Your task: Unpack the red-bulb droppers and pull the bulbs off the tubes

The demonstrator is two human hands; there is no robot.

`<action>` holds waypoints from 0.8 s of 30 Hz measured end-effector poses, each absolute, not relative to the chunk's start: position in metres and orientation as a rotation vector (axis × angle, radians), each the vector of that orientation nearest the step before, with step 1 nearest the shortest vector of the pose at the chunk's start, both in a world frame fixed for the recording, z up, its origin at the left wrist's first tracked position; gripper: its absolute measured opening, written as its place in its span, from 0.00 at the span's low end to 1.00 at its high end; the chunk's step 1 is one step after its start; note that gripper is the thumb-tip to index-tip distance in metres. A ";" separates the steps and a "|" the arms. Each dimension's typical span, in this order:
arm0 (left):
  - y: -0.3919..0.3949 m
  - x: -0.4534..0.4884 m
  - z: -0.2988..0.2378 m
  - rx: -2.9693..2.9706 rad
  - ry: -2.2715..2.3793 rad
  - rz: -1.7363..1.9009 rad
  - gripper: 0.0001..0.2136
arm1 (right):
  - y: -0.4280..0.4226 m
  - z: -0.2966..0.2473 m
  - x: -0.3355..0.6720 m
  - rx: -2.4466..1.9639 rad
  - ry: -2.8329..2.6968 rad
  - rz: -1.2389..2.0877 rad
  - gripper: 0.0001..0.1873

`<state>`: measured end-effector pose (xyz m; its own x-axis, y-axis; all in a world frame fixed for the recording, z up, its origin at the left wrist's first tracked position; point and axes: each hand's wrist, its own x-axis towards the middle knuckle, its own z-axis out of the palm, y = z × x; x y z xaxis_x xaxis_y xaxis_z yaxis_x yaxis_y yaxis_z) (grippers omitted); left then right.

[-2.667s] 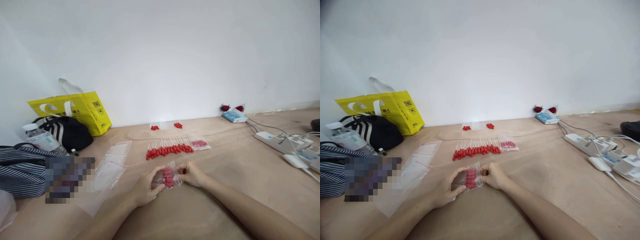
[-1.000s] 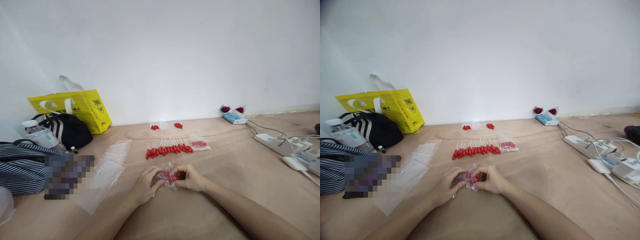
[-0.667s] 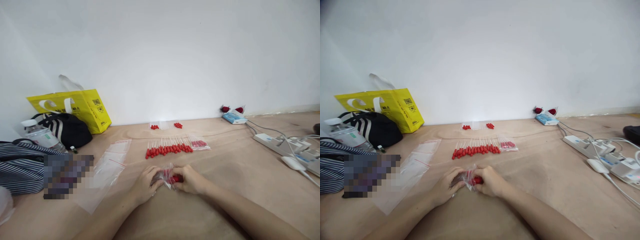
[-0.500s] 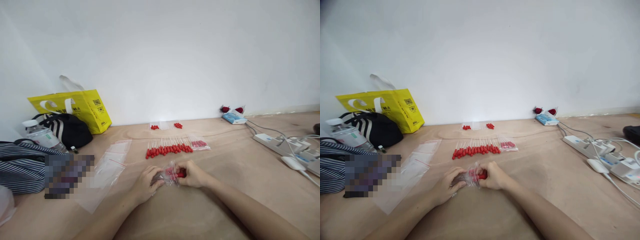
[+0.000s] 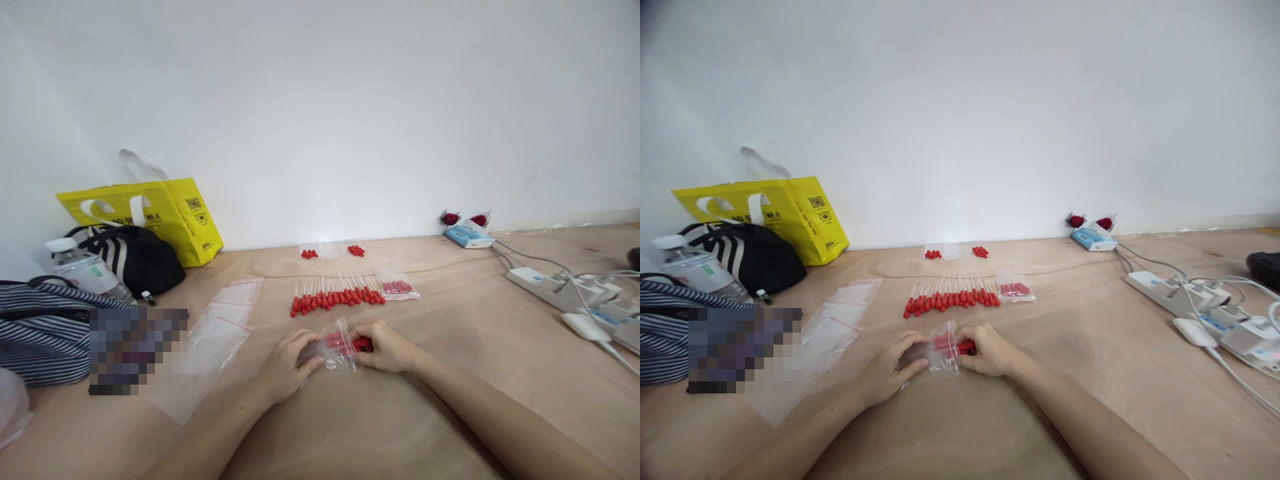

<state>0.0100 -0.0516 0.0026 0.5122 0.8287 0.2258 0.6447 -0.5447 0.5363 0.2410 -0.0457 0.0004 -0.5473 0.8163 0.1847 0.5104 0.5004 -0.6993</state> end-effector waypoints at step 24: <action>-0.053 0.009 0.010 2.352 1.221 0.637 0.11 | -0.013 -0.005 0.317 -1.060 -1.747 1.412 0.17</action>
<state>0.0090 -0.0533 0.0102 0.5111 0.8347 0.2048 0.6457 -0.5302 0.5496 0.3172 -0.0129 -0.0054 -0.4647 0.8854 -0.0047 0.1903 0.0947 -0.9771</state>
